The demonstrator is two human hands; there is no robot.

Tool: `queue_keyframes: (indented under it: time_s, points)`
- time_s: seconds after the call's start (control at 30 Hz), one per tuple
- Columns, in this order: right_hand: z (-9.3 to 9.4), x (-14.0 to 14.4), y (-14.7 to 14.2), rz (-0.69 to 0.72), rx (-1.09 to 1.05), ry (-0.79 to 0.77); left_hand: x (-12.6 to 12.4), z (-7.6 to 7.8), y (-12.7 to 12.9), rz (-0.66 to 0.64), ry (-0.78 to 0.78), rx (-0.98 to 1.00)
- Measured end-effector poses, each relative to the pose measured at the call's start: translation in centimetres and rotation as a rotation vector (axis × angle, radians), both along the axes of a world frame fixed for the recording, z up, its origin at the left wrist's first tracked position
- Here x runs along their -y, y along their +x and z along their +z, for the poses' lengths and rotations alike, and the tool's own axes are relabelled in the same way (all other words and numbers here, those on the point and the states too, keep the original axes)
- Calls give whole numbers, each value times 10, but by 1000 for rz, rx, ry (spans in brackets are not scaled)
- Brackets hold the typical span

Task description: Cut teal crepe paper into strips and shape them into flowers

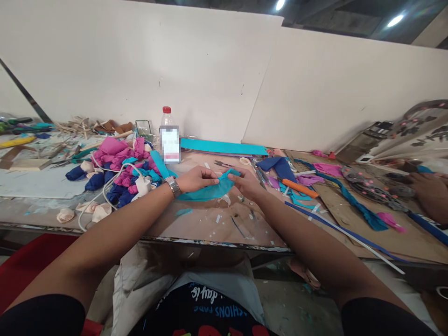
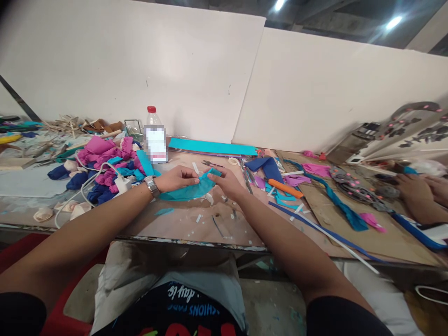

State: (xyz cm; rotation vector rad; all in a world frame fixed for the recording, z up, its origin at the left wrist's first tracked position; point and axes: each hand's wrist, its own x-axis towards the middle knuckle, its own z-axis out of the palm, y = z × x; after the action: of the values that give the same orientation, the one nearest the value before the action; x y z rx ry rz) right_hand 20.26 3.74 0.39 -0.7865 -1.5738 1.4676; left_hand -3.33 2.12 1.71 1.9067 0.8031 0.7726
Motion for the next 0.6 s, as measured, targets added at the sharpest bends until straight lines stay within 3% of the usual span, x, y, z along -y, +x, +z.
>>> queue_keyframes:
  time_s: [0.17, 0.6]
  points:
    - [4, 1, -1, -17, 20, -26, 0, -3, 1, -59, 13, -41]
    - [3, -1, -2, -78, -7, -32, -1, -4, 1, -53, 30, -47]
